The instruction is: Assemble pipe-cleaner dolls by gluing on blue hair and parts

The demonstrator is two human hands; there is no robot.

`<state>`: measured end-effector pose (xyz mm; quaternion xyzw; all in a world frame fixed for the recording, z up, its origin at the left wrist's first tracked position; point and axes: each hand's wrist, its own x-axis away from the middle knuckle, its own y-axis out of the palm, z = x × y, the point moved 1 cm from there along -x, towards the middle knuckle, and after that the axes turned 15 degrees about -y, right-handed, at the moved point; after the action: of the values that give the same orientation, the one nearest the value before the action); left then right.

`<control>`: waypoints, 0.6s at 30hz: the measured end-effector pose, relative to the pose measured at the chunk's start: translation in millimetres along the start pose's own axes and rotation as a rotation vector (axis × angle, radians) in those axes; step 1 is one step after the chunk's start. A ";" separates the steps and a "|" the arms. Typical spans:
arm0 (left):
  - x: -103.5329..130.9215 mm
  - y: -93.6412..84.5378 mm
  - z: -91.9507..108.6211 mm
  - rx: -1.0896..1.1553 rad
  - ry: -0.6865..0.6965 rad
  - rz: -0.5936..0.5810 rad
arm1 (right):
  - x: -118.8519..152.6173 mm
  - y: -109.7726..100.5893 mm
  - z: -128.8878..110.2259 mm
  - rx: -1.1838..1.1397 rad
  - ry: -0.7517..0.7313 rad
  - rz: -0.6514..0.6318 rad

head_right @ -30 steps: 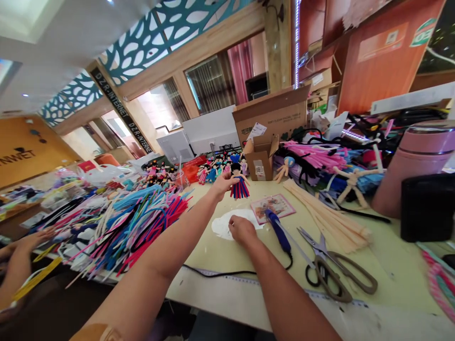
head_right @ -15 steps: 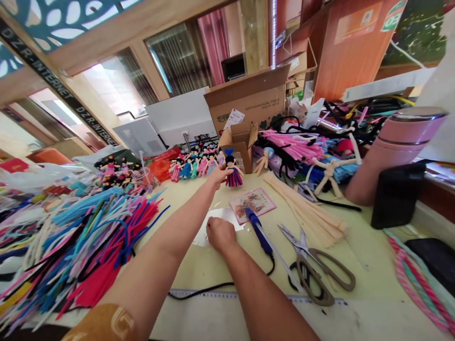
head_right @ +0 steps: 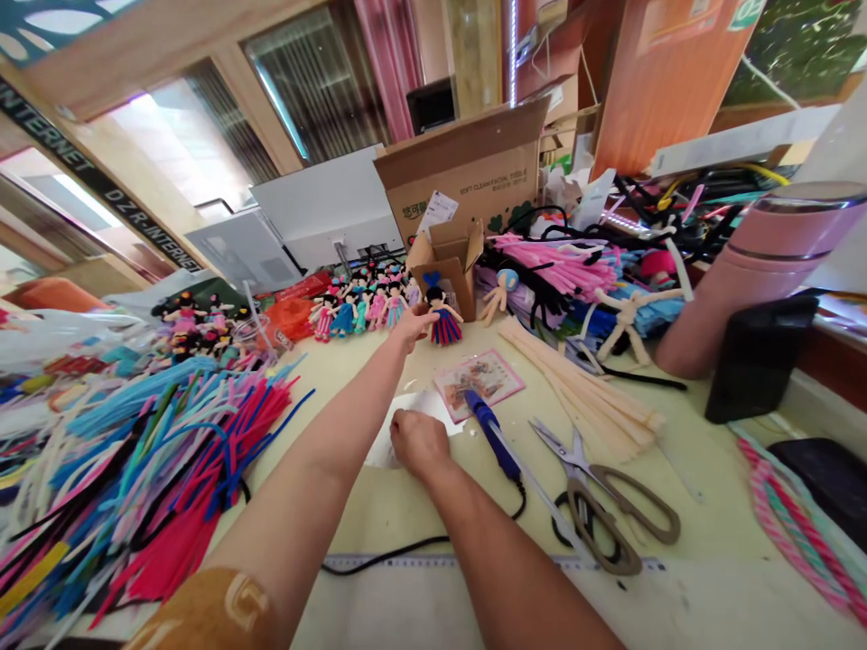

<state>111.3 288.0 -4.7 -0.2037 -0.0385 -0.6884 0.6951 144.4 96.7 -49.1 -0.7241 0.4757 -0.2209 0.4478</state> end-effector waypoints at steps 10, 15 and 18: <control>128.9 -108.8 -50.0 -0.332 0.165 -0.088 | 2.5 0.0 0.2 -0.038 -0.018 0.011; 225.9 -175.1 -105.2 -0.480 0.121 -0.104 | 4.0 -2.2 1.0 -0.070 -0.038 0.033; 269.5 -200.5 -142.7 -0.455 0.067 -0.066 | 4.6 -2.0 3.5 -0.092 -0.021 0.043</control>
<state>-102.8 -7.6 0.9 -0.3307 0.1342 -0.7080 0.6094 150.0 94.5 -49.6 -0.7358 0.4963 -0.1812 0.4235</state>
